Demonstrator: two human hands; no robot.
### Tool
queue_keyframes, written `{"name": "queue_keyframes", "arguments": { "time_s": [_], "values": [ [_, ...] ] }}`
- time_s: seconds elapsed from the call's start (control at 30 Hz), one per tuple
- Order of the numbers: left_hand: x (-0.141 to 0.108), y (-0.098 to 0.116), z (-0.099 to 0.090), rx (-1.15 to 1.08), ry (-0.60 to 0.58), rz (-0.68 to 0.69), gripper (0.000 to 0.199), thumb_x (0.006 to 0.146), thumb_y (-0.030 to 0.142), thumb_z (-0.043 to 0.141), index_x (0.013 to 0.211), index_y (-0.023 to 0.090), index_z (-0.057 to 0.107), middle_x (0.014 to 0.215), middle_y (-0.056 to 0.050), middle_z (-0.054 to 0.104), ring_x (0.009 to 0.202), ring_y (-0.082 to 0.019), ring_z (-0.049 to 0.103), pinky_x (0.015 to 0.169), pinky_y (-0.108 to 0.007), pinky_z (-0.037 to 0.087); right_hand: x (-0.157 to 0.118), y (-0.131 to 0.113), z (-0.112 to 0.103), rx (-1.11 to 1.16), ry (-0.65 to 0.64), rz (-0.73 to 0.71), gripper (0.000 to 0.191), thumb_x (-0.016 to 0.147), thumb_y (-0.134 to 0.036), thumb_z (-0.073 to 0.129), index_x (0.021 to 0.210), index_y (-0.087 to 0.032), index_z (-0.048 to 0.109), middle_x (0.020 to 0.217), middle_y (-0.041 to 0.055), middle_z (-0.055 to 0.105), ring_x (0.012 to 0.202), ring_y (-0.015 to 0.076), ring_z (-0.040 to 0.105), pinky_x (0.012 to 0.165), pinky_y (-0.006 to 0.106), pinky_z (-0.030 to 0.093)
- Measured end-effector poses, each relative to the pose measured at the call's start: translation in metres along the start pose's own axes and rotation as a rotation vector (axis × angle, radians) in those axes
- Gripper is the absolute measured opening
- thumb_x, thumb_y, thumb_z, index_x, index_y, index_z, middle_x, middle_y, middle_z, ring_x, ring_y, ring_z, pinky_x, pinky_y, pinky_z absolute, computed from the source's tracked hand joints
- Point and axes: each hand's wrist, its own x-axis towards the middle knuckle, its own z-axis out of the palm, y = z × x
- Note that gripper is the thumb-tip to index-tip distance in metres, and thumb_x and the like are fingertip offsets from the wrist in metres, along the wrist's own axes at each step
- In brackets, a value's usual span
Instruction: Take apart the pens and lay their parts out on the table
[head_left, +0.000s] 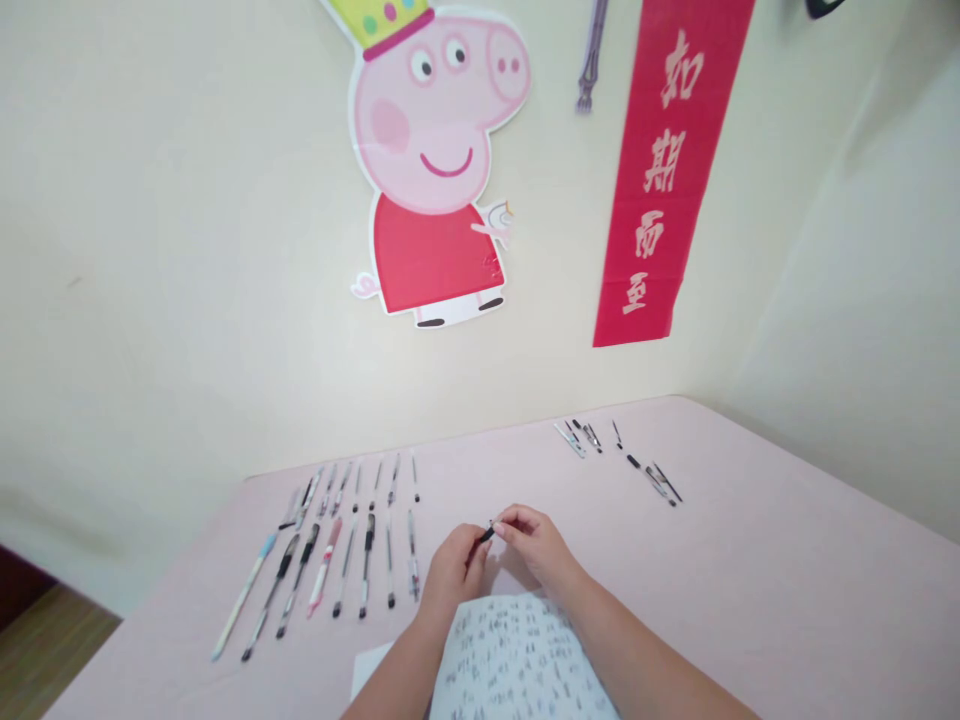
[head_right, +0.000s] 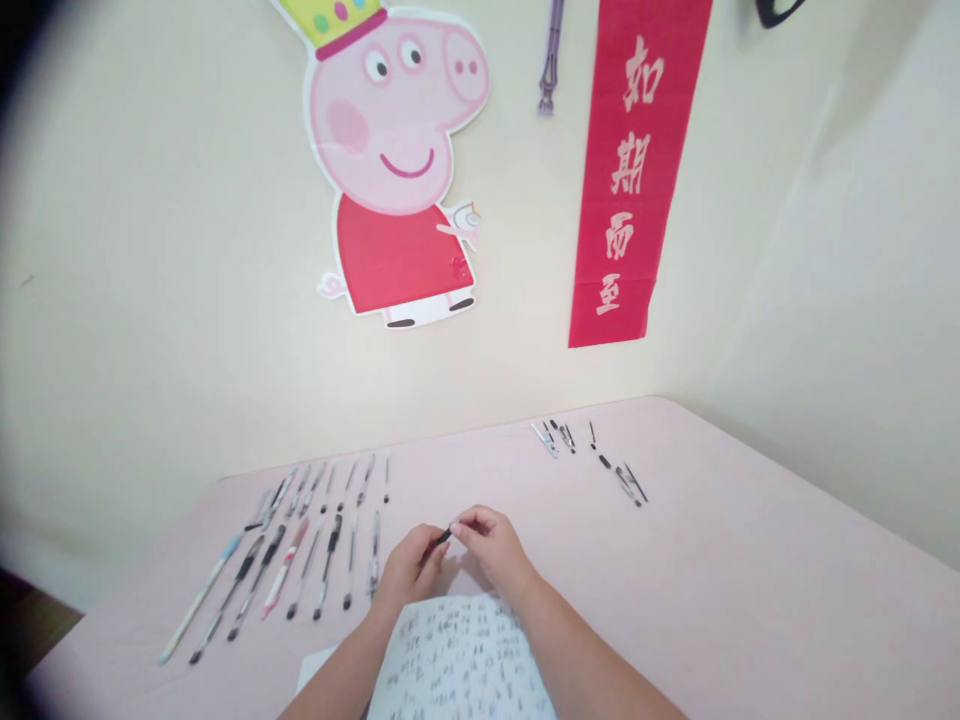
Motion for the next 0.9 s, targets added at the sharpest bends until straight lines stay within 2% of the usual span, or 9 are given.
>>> {"name": "queue_keyframes", "arguments": {
  "time_s": [0.23, 0.47, 0.57, 0.7, 0.9],
  "values": [
    [-0.0001, 0.0063, -0.0036, -0.007, 0.003, -0.042, 0.026, 0.086, 0.027, 0.036, 0.095, 0.018, 0.059, 0.088, -0.006, 0.065, 0.080, -0.015, 0.058, 0.072, -0.027, 0.045, -0.0016, -0.0029, 0.0010, 0.028, -0.009, 0.088, 0.027, 0.063, -0.042, 0.069, 0.075, -0.019, 0.065, 0.058, -0.0027, 0.054, 0.054, 0.0115, 0.045, 0.053, 0.025, 0.037],
    [0.0009, 0.0007, -0.0002, -0.001, -0.020, -0.010, 0.027, 0.085, 0.027, 0.037, 0.097, 0.018, 0.059, 0.092, -0.007, 0.065, 0.085, -0.016, 0.059, 0.076, -0.029, 0.046, 0.0008, -0.0005, 0.0004, -0.011, 0.025, 0.051, 0.029, 0.060, -0.044, 0.072, 0.060, -0.017, 0.061, 0.059, 0.0000, 0.057, 0.060, 0.0133, 0.049, 0.061, 0.027, 0.039],
    [0.0005, -0.0004, 0.0007, 0.003, -0.013, -0.021, 0.028, 0.085, 0.027, 0.036, 0.097, 0.018, 0.060, 0.092, -0.007, 0.066, 0.084, -0.016, 0.059, 0.076, -0.029, 0.046, 0.0001, -0.0017, -0.0001, 0.000, 0.006, 0.056, 0.030, 0.061, -0.045, 0.071, 0.066, -0.017, 0.064, 0.063, 0.0008, 0.059, 0.061, 0.0138, 0.050, 0.061, 0.027, 0.040],
    [0.0002, 0.0013, 0.0003, 0.006, -0.003, -0.041, 0.030, 0.086, 0.028, 0.035, 0.099, 0.018, 0.060, 0.094, -0.007, 0.067, 0.085, -0.017, 0.060, 0.076, -0.028, 0.047, -0.0005, -0.0020, 0.0004, -0.002, 0.020, 0.104, 0.034, 0.062, -0.047, 0.069, 0.077, -0.018, 0.066, 0.060, -0.0014, 0.056, 0.055, 0.0115, 0.046, 0.052, 0.024, 0.036],
    [0.0005, 0.0012, -0.0002, 0.003, -0.017, -0.034, 0.031, 0.086, 0.029, 0.035, 0.100, 0.018, 0.061, 0.095, -0.007, 0.067, 0.086, -0.017, 0.061, 0.076, -0.028, 0.047, -0.0001, -0.0029, 0.0000, -0.030, 0.030, 0.107, 0.031, 0.059, -0.047, 0.070, 0.061, -0.017, 0.061, 0.052, -0.0032, 0.050, 0.052, 0.0105, 0.043, 0.049, 0.023, 0.033]
  ]
}}
